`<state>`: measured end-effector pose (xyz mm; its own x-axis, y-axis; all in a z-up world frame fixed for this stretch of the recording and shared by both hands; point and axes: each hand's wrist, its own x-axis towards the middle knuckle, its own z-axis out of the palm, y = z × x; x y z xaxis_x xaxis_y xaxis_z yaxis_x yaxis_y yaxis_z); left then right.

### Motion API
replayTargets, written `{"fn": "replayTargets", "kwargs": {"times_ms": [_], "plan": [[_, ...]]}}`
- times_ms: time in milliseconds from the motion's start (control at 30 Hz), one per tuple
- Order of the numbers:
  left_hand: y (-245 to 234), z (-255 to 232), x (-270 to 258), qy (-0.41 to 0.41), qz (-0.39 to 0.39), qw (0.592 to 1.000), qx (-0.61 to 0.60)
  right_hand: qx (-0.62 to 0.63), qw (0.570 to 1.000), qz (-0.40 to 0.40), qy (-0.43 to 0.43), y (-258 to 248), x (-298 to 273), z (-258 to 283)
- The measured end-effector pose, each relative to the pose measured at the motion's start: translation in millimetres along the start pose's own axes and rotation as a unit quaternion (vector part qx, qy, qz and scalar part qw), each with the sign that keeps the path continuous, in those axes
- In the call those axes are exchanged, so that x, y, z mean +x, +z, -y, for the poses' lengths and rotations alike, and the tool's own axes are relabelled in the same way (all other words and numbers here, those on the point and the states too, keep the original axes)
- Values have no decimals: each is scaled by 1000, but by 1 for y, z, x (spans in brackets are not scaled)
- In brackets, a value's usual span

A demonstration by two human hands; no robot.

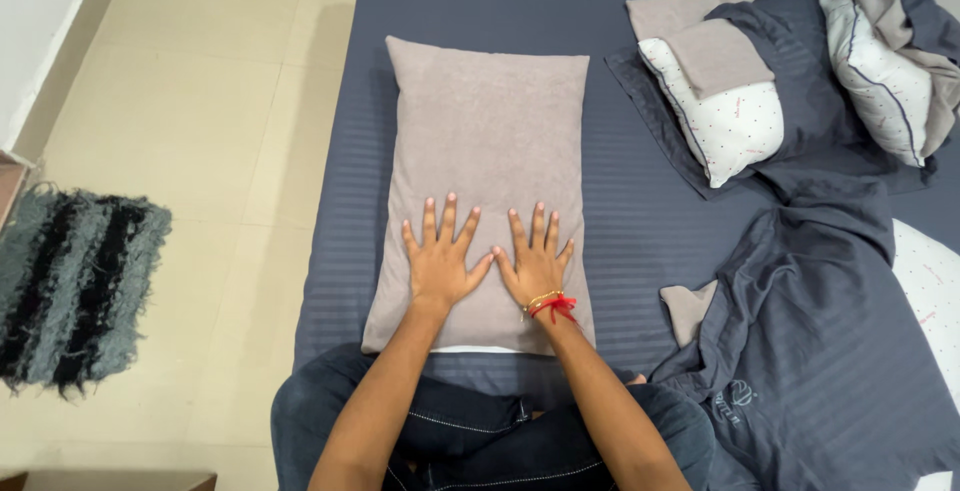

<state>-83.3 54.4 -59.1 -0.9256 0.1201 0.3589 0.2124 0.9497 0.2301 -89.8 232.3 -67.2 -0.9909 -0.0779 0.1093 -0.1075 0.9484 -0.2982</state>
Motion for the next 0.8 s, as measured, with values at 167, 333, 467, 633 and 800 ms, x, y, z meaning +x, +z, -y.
{"fn": "replayTargets", "kwargs": {"times_ms": [167, 333, 467, 633, 800], "plan": [[1, -6, 17, -18, 46, 999, 16, -21, 1000, -22, 4, 2, 10, -2], [-5, -6, 4, -16, 55, 998, 5, -8, 1000, -27, -3, -2, -3, -1], [-1, -4, 13, -17, 56, 998, 6, -19, 999, -50, -13, 3, 5, -2], [-1, -4, 10, -19, 66, 997, 16, -18, 999, -49, -4, 10, 2, -4], [3, -5, 17, -22, 82, 996, 24, -23, 998, -61, -10, 14, 10, -8]]}}
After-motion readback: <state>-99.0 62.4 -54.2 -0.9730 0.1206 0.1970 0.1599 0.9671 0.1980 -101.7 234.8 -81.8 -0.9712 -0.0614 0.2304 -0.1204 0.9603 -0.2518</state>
